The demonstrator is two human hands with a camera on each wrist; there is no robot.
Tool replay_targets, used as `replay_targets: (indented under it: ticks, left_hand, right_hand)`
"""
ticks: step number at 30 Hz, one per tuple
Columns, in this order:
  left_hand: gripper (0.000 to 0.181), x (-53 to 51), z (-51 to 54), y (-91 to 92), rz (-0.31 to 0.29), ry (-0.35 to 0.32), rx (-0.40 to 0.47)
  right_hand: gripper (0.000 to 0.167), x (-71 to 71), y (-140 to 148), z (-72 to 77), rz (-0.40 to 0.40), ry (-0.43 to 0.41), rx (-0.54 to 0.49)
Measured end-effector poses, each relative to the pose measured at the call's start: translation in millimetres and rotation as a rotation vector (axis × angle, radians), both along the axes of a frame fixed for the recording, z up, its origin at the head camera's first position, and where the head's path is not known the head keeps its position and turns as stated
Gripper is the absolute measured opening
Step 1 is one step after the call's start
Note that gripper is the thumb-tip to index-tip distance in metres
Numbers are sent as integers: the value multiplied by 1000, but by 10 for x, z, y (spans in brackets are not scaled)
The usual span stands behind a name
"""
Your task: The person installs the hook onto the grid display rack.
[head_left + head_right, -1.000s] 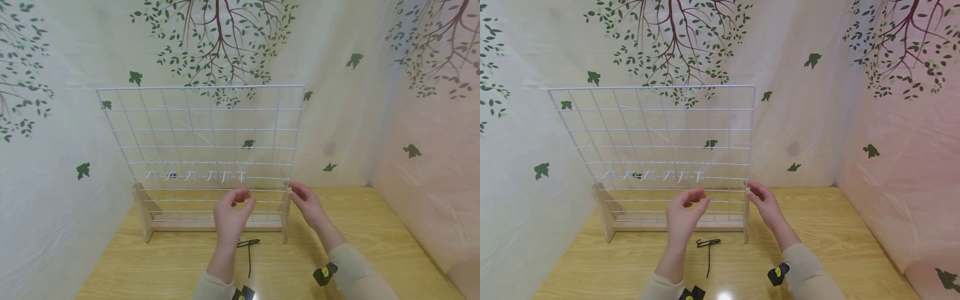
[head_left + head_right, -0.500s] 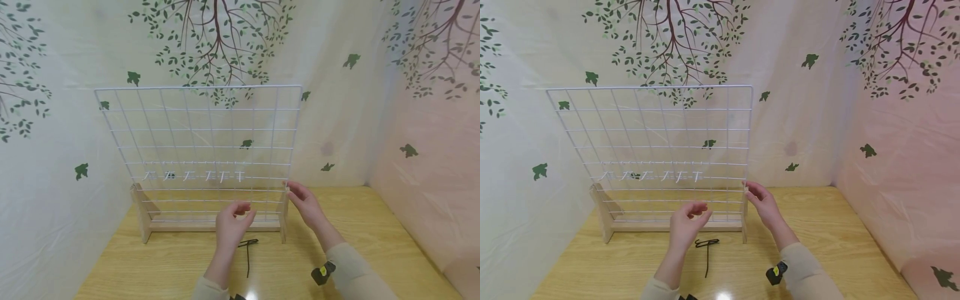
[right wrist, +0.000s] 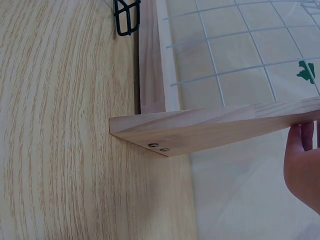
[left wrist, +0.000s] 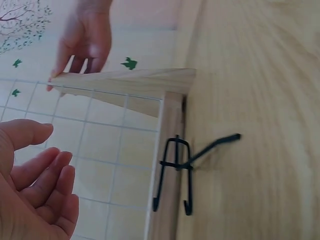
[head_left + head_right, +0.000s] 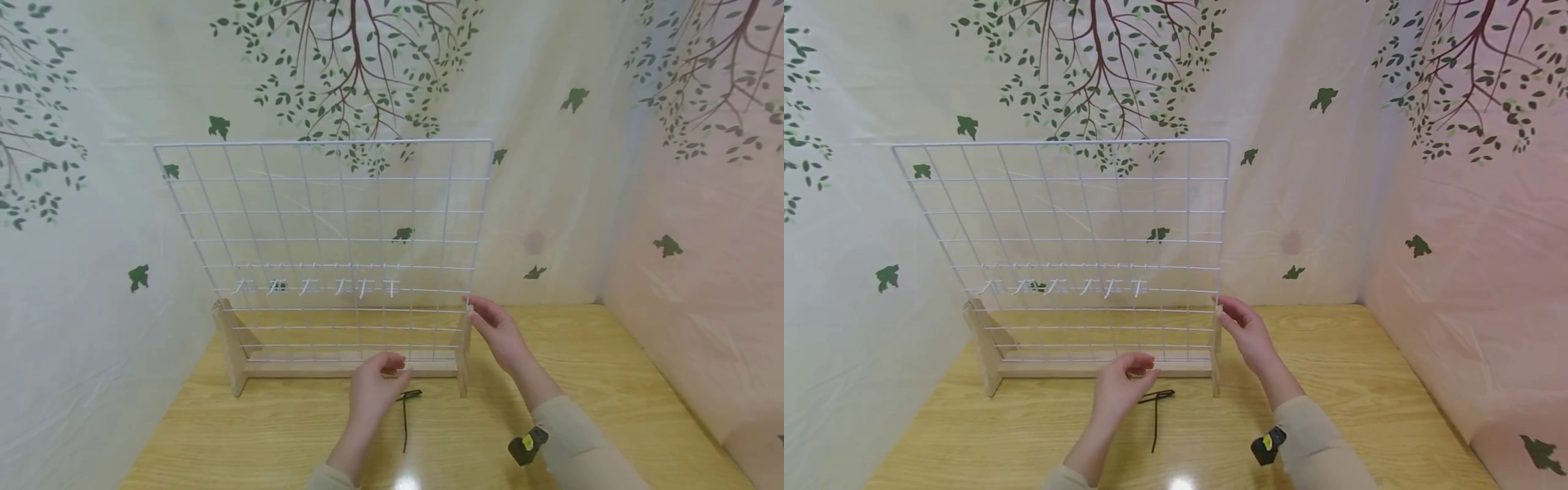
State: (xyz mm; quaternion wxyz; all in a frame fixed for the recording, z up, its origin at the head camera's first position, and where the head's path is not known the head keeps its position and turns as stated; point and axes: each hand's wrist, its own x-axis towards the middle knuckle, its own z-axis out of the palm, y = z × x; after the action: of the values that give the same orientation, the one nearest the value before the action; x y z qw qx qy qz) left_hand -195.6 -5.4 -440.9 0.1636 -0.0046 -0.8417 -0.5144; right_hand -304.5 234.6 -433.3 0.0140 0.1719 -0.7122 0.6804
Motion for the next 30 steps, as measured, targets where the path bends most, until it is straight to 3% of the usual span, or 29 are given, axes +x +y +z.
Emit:
replay_targets:
  ticks: [11,19,30]
  left_hand:
    - [19,58,-246,-58,-40,-35,-74]
    - [21,97,-388,-88,-64,6,15]
    - [28,127,-479,-168,-80,-92,22]
  right_hand:
    - [45,-3,19,14,-7,-16,58]
    - [45,-16,4,10,-3,-26,39]
    - [44,-15,-2,5,9,-16,0]
